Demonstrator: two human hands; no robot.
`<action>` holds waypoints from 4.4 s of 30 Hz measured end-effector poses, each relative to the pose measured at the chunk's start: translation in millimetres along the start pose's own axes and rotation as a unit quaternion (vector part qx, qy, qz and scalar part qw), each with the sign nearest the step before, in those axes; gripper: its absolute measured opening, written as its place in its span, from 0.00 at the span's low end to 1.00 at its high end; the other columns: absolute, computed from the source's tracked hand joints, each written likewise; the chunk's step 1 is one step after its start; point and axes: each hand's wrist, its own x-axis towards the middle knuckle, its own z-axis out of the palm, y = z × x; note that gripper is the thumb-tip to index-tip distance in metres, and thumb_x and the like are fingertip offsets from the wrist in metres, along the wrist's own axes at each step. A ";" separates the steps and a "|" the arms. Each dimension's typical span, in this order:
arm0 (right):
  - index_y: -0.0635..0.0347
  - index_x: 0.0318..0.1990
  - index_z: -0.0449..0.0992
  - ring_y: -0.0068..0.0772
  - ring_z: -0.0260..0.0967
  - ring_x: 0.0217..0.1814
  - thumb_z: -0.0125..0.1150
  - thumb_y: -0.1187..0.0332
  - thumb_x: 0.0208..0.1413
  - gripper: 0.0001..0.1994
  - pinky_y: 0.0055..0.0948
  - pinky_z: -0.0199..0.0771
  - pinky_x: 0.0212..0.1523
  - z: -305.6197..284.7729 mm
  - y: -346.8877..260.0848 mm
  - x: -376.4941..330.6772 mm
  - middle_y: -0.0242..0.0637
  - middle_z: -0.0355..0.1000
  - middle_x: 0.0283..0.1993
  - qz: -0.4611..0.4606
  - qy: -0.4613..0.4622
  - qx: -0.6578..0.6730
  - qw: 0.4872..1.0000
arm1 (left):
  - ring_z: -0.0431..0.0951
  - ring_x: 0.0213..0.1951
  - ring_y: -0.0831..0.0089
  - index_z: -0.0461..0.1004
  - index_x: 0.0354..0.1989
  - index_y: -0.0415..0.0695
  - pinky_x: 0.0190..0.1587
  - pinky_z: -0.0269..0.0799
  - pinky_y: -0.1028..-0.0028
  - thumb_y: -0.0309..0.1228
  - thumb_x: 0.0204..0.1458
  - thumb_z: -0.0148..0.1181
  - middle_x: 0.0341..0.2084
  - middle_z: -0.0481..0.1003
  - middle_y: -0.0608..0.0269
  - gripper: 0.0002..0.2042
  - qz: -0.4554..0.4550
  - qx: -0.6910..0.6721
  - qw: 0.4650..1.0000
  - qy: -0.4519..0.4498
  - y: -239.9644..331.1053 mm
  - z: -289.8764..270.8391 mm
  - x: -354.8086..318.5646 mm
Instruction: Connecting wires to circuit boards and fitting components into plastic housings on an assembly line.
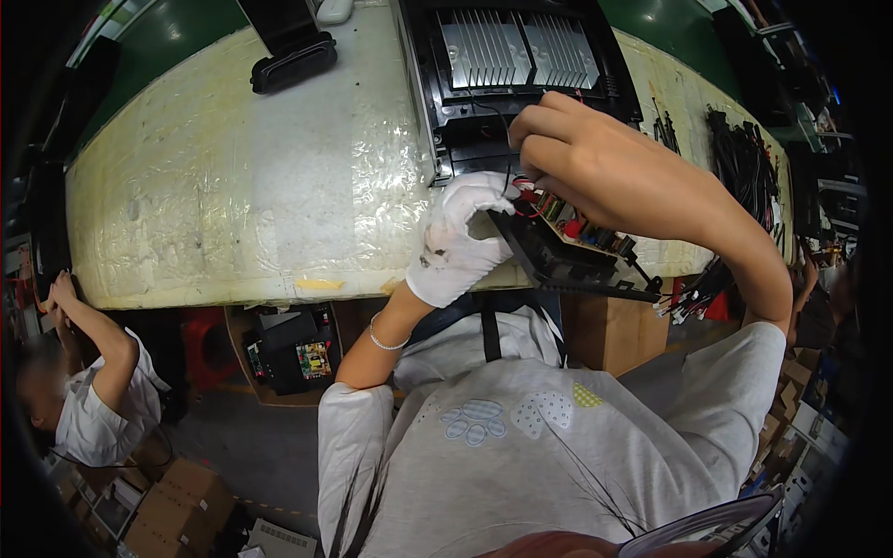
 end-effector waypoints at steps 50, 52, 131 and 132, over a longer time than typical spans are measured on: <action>0.67 0.30 0.78 0.43 0.65 0.54 0.66 0.81 0.33 0.12 0.37 0.72 0.51 0.5 -2.9 4.0 0.42 0.69 0.47 -0.062 -0.025 0.107 0.992 | 0.77 0.47 0.60 0.77 0.39 0.43 0.47 0.76 0.68 0.28 0.39 0.72 0.44 0.74 0.57 0.16 -0.039 0.066 0.997 -0.025 1.0 -3.5 -4.9; 0.67 0.29 0.78 0.42 0.65 0.52 0.66 0.81 0.31 0.11 0.36 0.72 0.50 -1.7 -3.4 5.6 0.41 0.69 0.45 -0.080 -0.055 0.091 0.991 | 0.77 0.46 0.60 0.77 0.37 0.42 0.47 0.76 0.68 0.26 0.39 0.70 0.43 0.74 0.58 0.14 0.011 0.071 0.997 -0.028 3.6 -4.8 -3.1; 0.65 0.67 0.56 0.38 0.60 0.67 0.40 0.55 0.70 0.27 0.33 0.55 0.66 116.6 131.2 -57.4 0.43 0.64 0.64 0.153 0.471 0.341 0.799 | 0.54 0.69 0.47 0.54 0.69 0.35 0.69 0.52 0.63 0.61 0.39 0.68 0.69 0.49 0.33 0.54 -0.163 0.263 0.951 -0.021 33.3 -17.0 194.2; 0.65 0.67 0.56 0.40 0.61 0.67 0.44 0.61 0.69 0.24 0.33 0.55 0.66 110.7 134.6 -55.6 0.45 0.65 0.63 0.155 0.467 0.290 0.821 | 0.54 0.69 0.46 0.54 0.69 0.36 0.69 0.52 0.63 0.61 0.40 0.68 0.68 0.49 0.32 0.53 -0.153 0.269 0.951 -0.024 23.1 -11.9 212.5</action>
